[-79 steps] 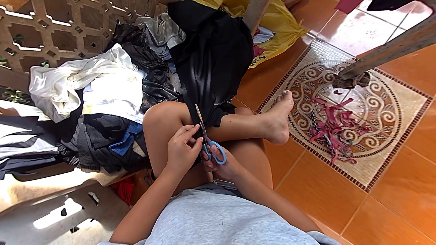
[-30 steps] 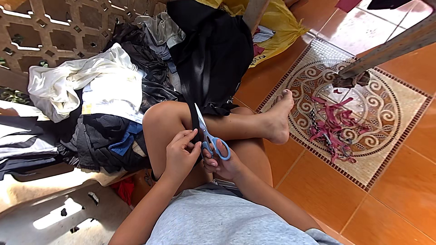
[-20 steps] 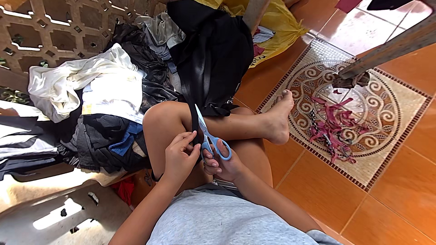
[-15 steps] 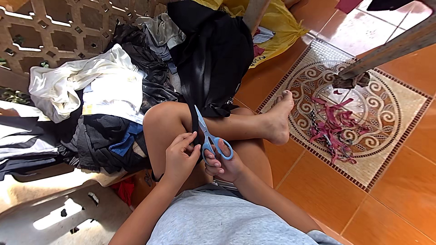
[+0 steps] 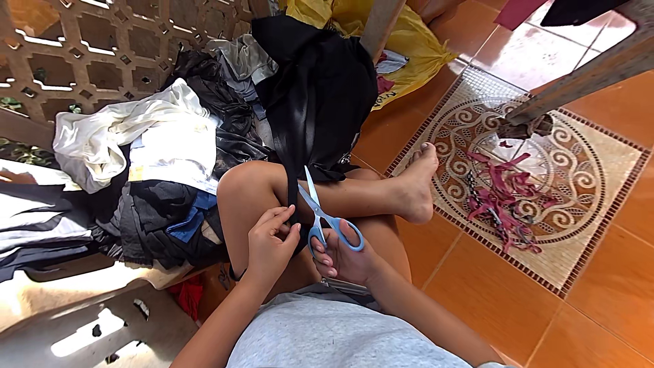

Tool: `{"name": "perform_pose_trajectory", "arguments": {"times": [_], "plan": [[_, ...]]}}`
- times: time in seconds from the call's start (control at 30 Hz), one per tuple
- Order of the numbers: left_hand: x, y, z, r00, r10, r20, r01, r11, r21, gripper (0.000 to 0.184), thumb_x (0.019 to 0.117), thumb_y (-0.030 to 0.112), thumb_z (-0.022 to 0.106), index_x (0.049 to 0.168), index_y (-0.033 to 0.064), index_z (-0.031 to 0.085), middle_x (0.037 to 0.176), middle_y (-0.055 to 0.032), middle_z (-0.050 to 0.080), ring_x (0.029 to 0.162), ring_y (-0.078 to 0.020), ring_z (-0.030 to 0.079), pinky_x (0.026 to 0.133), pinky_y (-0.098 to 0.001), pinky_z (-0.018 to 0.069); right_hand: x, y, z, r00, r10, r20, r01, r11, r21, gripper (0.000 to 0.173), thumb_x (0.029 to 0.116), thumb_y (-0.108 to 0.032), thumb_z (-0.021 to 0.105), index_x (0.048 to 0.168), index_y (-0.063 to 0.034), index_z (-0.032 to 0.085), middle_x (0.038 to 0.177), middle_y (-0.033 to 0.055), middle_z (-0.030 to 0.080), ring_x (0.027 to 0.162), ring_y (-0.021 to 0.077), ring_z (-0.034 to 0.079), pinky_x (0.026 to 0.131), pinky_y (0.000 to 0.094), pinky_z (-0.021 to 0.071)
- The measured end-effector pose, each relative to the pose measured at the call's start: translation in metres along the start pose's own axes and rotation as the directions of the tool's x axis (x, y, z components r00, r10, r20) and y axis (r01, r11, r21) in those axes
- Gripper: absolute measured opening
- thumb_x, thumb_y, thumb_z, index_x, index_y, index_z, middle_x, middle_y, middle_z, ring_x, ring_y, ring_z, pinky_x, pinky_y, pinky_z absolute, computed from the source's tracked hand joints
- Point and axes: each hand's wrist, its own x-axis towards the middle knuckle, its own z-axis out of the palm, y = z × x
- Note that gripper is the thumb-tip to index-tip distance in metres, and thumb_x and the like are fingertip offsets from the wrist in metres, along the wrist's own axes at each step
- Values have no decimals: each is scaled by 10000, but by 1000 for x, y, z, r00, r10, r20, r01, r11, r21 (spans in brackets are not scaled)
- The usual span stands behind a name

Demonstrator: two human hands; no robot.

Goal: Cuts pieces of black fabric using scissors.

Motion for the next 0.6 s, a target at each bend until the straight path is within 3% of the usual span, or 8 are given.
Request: {"name": "perform_pose_trajectory", "arguments": {"times": [0.07,0.17,0.3,0.37,0.43,0.5,0.53,0.6], "plan": [[0,1,0,1000,3,-11,-3,999,-34,307,849,7,699,1137,-97,722,1098,-182,691,719,40,627,658,-92,527,-13,-13,-8,1000,3,13,-1,986,-169,557,892,-725,574,974,-185,685,813,-67,667,675,36,650,596,185,527],[1,4,-1,999,25,-31,-27,998,-58,283,842,0,696,1106,-94,736,1077,-169,710,749,37,636,677,-92,526,-30,-39,-11,994,-37,-104,-16,881,-473,485,889,-691,616,932,-211,668,798,-113,653,630,-15,620,537,137,503],[6,6,-3,990,103,-100,-109,993,-54,224,830,26,709,1023,-74,765,1027,-139,749,946,-11,699,851,-130,545,-36,-74,5,937,-1,-349,-302,500,-812,380,829,-551,714,829,-190,597,635,-167,561,532,-60,538,502,124,439],[8,7,-9,989,97,-109,-106,991,-78,217,842,36,706,1020,-75,765,1024,-127,752,985,-23,692,896,-148,536,-44,-93,2,931,96,-351,-363,335,-870,414,830,-563,713,802,-165,601,605,-153,524,519,-69,498,493,129,396],[10,8,-12,994,50,-93,-63,987,-145,218,855,25,689,1031,-86,754,1035,-120,747,988,-16,684,896,-150,537,-54,-107,-3,952,104,-287,-305,321,-897,423,829,-574,728,802,-168,615,610,-157,536,522,-79,492,484,121,382],[10,9,-13,998,21,-59,-34,974,-226,221,864,3,671,1044,-106,738,1051,-122,737,999,-19,687,896,-159,549,-56,-106,-4,974,-124,-189,-116,444,-889,356,809,-535,782,858,-218,627,684,-183,596,587,-87,546,533,101,437],[11,10,-12,999,21,-33,-29,966,-258,222,870,-3,664,1049,-115,732,1056,-126,734,1003,-23,689,899,-166,555,-48,-100,-3,948,-289,-132,26,484,-875,311,812,-480,804,920,-242,636,772,-192,637,667,-79,586,601,108,481],[10,11,-9,999,39,34,-27,956,-293,226,885,8,653,1056,-119,728,1069,-124,732,1008,-25,689,906,-175,556,-21,-83,0,828,-558,-57,248,455,-855,286,815,-297,822,1029,-231,644,987,-158,707,793,-36,649,697,154,547]]}}
